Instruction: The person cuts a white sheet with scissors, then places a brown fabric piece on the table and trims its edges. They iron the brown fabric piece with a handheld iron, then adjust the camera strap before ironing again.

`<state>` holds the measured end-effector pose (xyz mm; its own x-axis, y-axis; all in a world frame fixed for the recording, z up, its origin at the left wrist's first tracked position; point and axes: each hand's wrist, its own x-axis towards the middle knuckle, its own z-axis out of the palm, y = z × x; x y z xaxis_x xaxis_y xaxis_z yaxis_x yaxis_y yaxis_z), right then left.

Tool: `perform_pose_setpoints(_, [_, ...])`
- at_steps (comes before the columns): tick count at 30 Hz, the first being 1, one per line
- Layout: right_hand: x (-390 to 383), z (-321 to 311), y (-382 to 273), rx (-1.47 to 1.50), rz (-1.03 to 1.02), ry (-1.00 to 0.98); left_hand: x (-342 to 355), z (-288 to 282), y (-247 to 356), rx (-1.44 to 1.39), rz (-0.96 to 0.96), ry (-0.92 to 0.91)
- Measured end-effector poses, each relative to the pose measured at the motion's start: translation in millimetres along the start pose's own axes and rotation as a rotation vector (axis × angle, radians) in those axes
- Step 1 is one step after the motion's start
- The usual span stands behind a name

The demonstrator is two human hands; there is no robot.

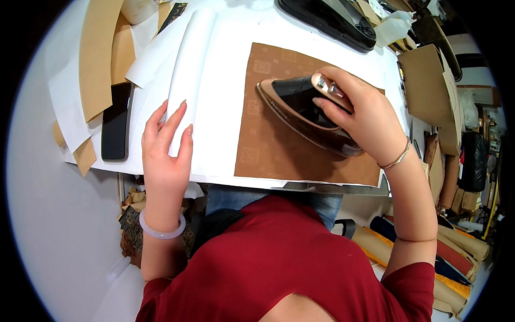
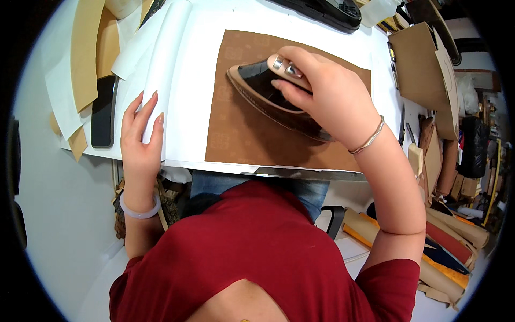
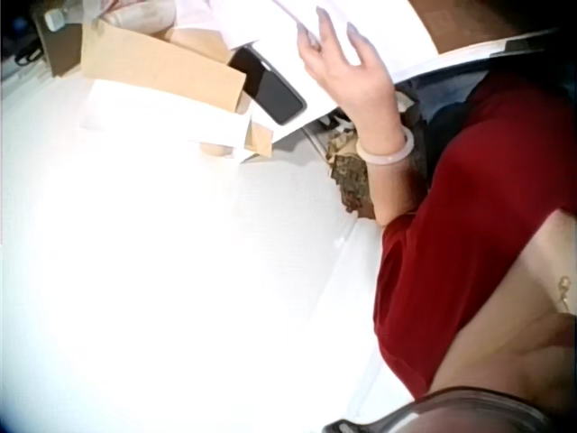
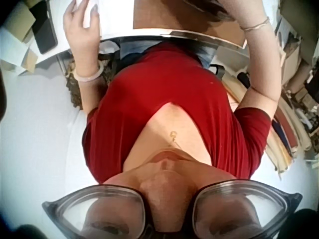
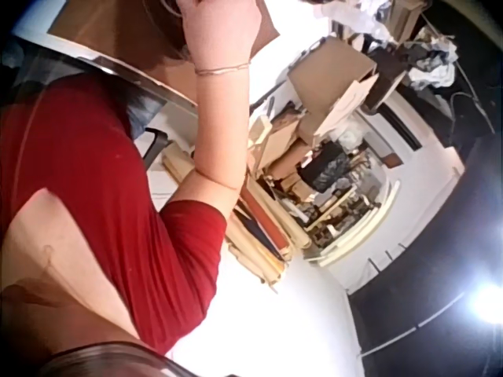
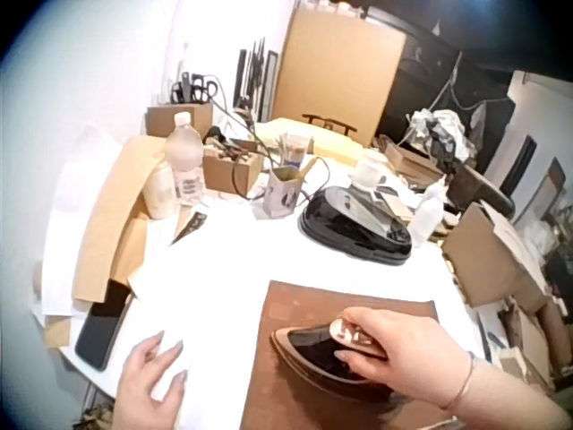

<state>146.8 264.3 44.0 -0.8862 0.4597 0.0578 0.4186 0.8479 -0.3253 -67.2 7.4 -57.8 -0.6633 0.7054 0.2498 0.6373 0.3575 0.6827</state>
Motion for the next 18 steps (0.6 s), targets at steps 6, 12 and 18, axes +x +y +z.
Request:
perform_pose_setpoints(6, [-9.9, -1.1, -6.0, -0.033, -0.205, -0.045, 0.2, -2.1, 1.8, -0.043, -0.046, -0.024])
perform_pose_setpoints(12, [-22.9, -3.8, -12.8, 0.004, -0.313, -0.151, 0.9, -3.9, 1.8, -0.054, -0.042, -0.033])
perform_pose_setpoints(18, [-35.1, -9.6, -15.4, -0.017, -0.449, -0.261, 0.8, -3.4, 1.6, -0.078, -0.056, -0.039])
